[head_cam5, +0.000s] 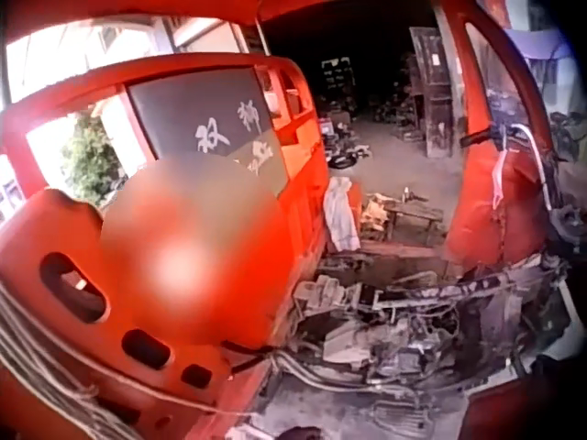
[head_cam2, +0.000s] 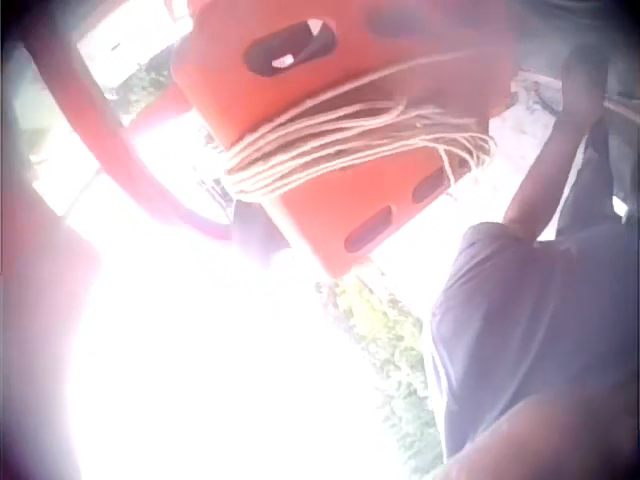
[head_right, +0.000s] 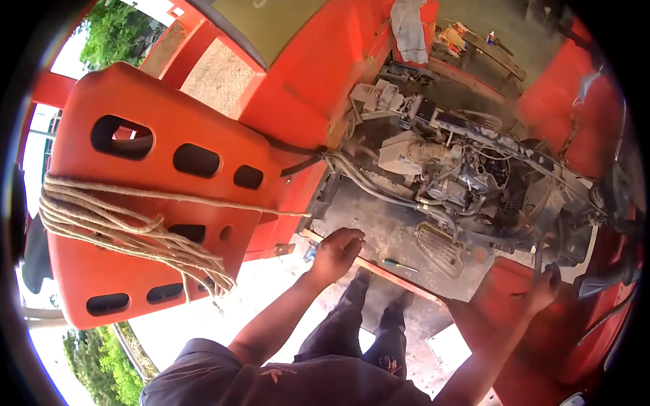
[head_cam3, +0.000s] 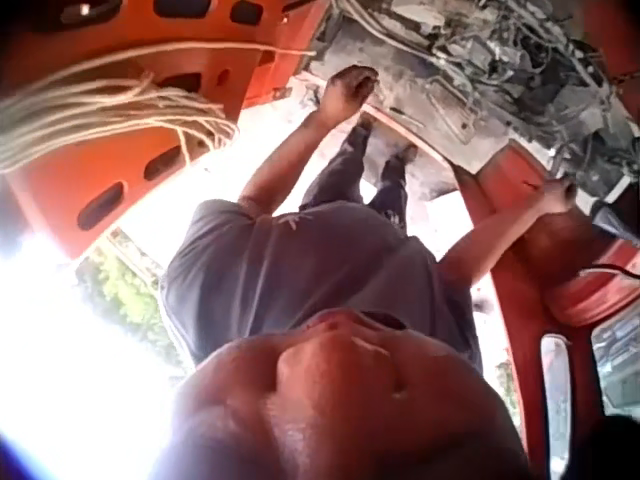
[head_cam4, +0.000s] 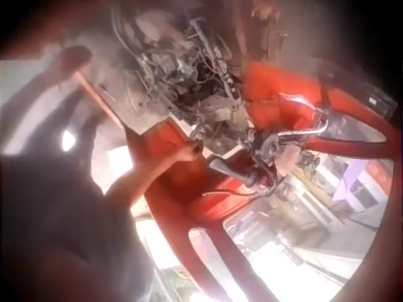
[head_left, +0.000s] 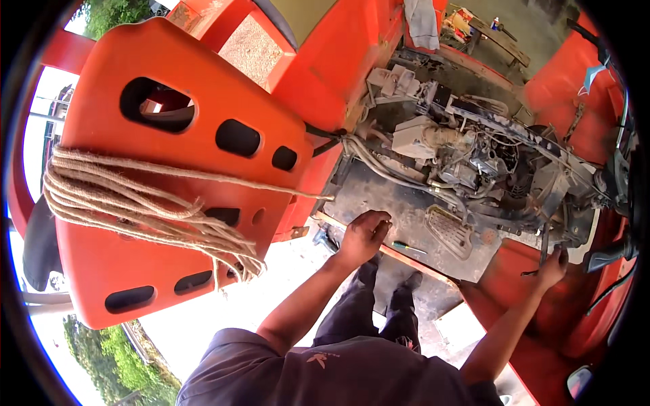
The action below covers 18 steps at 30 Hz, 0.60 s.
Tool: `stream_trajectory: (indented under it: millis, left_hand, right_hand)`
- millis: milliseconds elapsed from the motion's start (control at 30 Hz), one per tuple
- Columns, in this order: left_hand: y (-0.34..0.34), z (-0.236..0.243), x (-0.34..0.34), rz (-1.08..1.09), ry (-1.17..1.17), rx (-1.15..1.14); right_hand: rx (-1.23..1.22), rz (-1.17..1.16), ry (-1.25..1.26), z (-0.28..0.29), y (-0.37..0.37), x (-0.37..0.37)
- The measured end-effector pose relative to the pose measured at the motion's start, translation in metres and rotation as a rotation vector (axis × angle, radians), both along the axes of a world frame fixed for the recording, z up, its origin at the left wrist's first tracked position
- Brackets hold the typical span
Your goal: The person repairs a motorcycle engine by removing components with a wrench and a screwdriver. They work inside the engine compartment of a red three-wheeled vehicle, handling wires and various engine parts.
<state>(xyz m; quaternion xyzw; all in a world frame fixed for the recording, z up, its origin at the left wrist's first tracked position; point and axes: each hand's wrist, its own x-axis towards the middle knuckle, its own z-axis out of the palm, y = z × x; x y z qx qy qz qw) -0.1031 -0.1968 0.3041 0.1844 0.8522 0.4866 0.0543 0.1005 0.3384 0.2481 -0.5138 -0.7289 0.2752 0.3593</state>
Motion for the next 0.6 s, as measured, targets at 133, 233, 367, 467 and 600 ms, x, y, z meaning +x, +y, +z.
stream_trajectory:
  millis: [133,233,367,467,600]
  left_hand:
    - [-0.034,-0.109,-0.030,0.252,0.014,-0.150]
    - [-0.078,-0.144,-0.065,0.440,0.239,-0.460]
    - [-0.135,-0.143,-0.100,0.697,0.467,-0.628]
    - [-0.156,-0.164,-0.128,0.655,0.672,-0.803]
    - [-0.159,-0.180,-0.139,0.824,0.378,-1.101]
  right_hand:
    - [-0.322,0.251,0.099,-0.055,-0.175,-0.035]
    - [-0.404,0.446,-0.073,-0.093,-0.216,-0.012]
    - [-0.620,0.562,-0.127,-0.095,-0.238,0.000]
    - [-0.546,0.622,-0.256,-0.088,-0.232,-0.002]
    - [-0.779,0.533,-0.142,-0.072,-0.232,-0.018]
